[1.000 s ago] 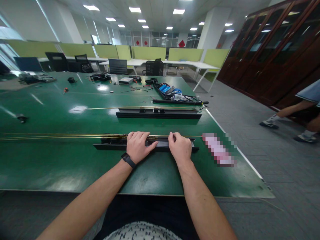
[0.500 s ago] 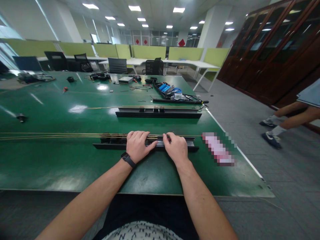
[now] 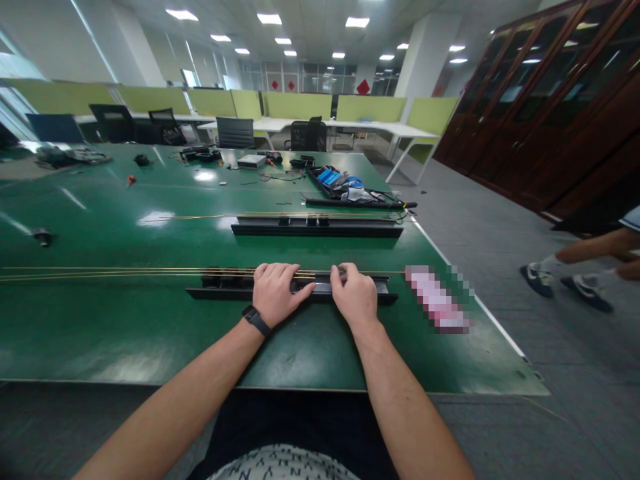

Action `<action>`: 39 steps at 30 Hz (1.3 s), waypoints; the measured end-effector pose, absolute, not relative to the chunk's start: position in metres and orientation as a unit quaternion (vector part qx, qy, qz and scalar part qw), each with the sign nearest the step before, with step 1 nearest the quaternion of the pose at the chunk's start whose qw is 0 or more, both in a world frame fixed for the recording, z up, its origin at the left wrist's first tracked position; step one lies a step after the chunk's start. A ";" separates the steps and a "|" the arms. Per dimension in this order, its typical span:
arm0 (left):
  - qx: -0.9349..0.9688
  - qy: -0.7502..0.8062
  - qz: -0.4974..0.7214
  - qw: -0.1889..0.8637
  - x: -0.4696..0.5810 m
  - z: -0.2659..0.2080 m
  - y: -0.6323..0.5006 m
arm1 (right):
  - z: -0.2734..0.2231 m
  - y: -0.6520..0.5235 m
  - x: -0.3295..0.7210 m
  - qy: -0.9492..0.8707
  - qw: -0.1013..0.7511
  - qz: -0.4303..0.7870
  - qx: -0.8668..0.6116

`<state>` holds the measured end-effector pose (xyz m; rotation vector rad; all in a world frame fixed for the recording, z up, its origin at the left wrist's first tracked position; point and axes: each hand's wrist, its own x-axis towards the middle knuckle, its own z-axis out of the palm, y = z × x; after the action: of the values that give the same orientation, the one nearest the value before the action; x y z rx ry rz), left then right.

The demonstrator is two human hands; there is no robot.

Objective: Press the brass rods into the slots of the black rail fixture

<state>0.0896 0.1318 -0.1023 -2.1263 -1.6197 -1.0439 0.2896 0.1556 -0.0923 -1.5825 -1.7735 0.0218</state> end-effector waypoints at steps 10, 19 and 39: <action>-0.737 -0.555 -0.363 0.133 0.090 -0.102 0.132 | -0.096 0.154 0.284 -0.740 0.341 -0.017 -0.580; -0.738 -0.556 -0.358 0.132 0.090 -0.102 0.132 | -0.094 0.154 0.288 -0.655 0.359 -0.016 -0.665; -0.739 -0.554 -0.362 0.126 0.090 -0.102 0.132 | -0.096 0.151 0.277 -0.761 0.342 0.003 -0.551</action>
<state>0.0900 0.1316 -0.1018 -2.1536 -1.6124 -1.0539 0.2766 0.1514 -0.0961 -1.4336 -1.9786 0.0090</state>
